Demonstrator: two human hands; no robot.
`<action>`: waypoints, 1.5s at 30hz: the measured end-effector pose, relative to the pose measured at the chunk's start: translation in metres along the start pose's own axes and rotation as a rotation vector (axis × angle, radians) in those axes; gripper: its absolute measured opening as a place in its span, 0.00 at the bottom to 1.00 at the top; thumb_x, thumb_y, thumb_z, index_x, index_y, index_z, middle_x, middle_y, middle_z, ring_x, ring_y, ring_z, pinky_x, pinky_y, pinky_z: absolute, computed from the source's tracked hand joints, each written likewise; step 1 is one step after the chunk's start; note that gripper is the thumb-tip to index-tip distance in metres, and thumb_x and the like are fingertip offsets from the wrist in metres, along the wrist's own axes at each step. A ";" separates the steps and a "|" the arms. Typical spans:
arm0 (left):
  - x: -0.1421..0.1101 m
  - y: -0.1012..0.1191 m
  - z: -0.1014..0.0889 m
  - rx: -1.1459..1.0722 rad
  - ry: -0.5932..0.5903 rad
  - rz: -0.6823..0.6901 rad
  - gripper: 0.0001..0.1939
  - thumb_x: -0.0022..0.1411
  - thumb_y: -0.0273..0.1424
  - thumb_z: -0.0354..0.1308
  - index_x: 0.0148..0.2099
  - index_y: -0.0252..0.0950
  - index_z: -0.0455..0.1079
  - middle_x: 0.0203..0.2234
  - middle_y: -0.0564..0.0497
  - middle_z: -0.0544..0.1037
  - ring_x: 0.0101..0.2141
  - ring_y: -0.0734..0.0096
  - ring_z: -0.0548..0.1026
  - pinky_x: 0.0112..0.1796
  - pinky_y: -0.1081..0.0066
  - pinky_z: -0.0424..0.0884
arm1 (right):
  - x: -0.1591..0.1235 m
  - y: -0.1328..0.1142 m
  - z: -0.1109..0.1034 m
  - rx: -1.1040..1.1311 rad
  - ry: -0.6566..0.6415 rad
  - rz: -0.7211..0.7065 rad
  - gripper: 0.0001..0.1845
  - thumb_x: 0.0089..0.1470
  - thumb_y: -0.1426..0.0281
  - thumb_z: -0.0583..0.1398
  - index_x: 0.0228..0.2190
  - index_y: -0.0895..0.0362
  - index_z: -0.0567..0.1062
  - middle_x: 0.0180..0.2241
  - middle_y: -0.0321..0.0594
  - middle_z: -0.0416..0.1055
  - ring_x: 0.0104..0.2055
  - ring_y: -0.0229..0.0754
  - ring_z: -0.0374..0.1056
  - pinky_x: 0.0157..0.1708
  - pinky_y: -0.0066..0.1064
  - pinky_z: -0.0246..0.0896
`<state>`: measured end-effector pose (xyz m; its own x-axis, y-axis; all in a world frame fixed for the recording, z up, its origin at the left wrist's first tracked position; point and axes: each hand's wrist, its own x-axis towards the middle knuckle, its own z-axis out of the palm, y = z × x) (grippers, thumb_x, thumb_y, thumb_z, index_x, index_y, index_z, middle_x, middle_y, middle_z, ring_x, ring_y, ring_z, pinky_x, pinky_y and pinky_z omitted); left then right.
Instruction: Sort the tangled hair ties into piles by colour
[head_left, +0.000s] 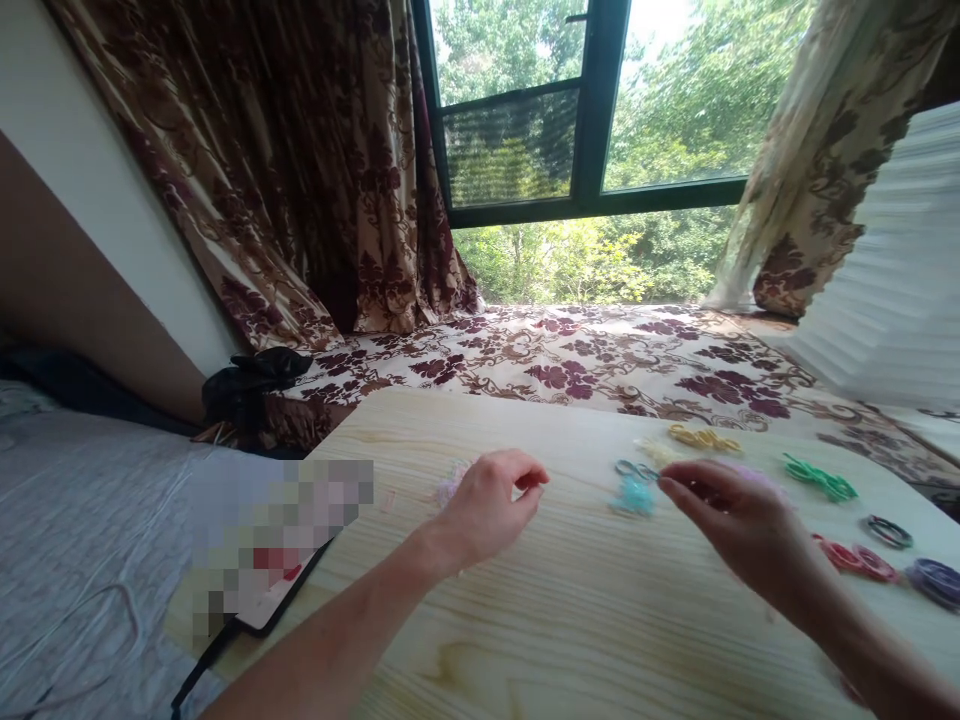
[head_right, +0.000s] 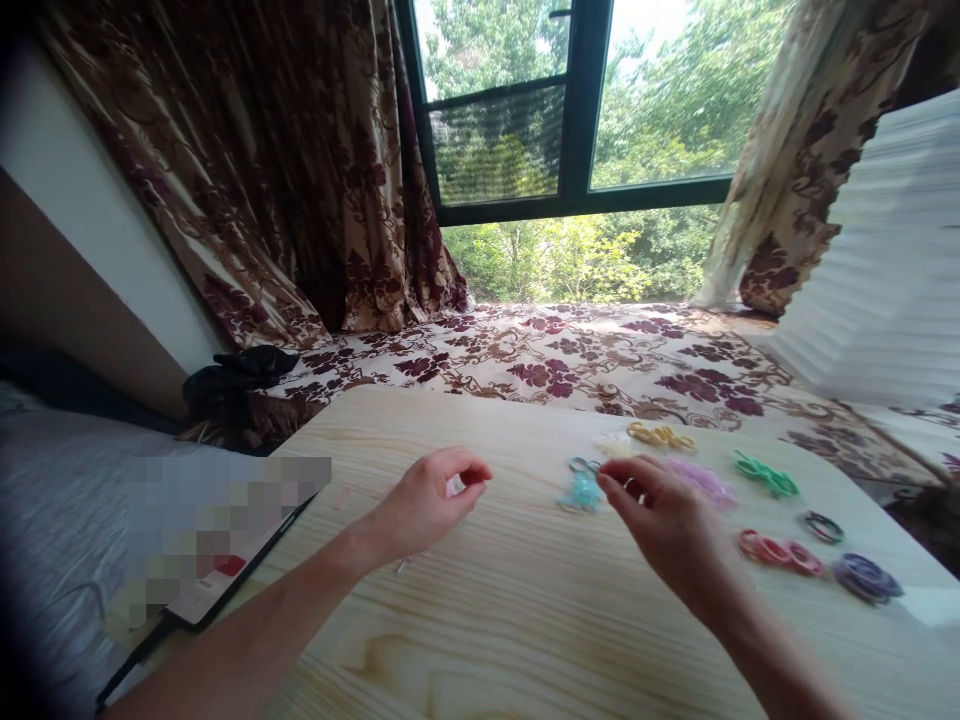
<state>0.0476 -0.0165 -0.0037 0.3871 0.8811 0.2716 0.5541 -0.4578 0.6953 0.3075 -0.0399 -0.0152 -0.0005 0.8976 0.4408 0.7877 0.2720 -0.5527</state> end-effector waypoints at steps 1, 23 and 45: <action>0.001 -0.002 -0.001 0.043 0.011 0.027 0.07 0.57 0.23 0.55 0.35 0.34 0.74 0.31 0.50 0.78 0.34 0.70 0.75 0.39 0.72 0.68 | 0.004 0.006 -0.002 -0.094 0.003 -0.034 0.17 0.54 0.57 0.54 0.28 0.54 0.77 0.25 0.40 0.75 0.24 0.40 0.69 0.23 0.29 0.63; 0.010 -0.026 -0.035 0.271 0.059 -0.051 0.09 0.59 0.27 0.54 0.35 0.35 0.76 0.32 0.50 0.80 0.35 0.69 0.75 0.38 0.73 0.67 | 0.013 0.020 0.012 -0.425 -0.064 -0.231 0.18 0.55 0.68 0.50 0.32 0.56 0.80 0.33 0.44 0.78 0.27 0.44 0.72 0.25 0.33 0.61; 0.011 -0.044 -0.053 0.502 -0.072 -0.115 0.10 0.57 0.26 0.55 0.36 0.38 0.79 0.34 0.48 0.81 0.40 0.62 0.74 0.50 0.63 0.62 | -0.040 -0.031 0.048 -0.031 -0.357 -0.268 0.14 0.59 0.63 0.51 0.31 0.47 0.77 0.28 0.36 0.78 0.27 0.43 0.75 0.24 0.29 0.67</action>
<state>-0.0114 0.0199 0.0042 0.3427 0.9269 0.1532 0.8744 -0.3743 0.3086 0.2537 -0.0676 -0.0496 -0.4151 0.8620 0.2909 0.7492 0.5053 -0.4282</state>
